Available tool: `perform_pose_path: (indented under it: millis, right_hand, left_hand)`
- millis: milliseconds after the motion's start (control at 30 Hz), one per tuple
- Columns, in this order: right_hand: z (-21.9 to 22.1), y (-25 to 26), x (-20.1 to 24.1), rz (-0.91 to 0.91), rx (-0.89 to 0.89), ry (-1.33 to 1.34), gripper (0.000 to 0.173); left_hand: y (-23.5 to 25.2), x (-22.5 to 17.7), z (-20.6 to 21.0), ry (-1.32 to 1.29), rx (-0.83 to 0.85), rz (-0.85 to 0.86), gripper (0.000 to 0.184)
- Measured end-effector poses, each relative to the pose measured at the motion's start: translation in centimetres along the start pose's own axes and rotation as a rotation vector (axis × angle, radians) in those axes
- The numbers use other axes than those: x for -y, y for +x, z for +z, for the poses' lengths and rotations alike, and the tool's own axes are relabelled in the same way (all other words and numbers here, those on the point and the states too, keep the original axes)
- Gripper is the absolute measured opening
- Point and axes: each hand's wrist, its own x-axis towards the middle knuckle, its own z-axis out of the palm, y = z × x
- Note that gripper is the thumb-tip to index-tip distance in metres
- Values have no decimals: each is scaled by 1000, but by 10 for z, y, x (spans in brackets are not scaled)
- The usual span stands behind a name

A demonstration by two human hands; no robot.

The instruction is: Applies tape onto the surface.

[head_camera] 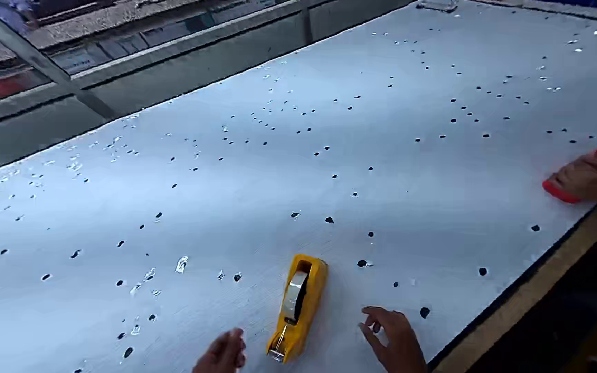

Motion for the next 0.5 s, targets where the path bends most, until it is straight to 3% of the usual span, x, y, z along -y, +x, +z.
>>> perform_pose_path:
  millis: [67, 167, 300, 400, 500]
  right_hand:
    - [-22, -2, -29, 70, -61, -22, 31]
    - [-40, -7, -60, 109, -74, -48, 29]
    - [-43, -15, -74, 17, -28, -45, 22]
    - [-41, -16, -71, -11, -22, -59, 22]
    - [-45, -14, -68, 3, 11, -1, 25]
  left_hand:
    - [48, -56, 24, 177, 23, 259, 23]
    - [112, -132, 111, 413, 201, 487, 22]
    - [186, -179, 245, 568, 393, 401, 38]
    - [239, -180, 314, 530, 322, 238, 39]
    - [272, -173, 356, 488, 203, 99, 40]
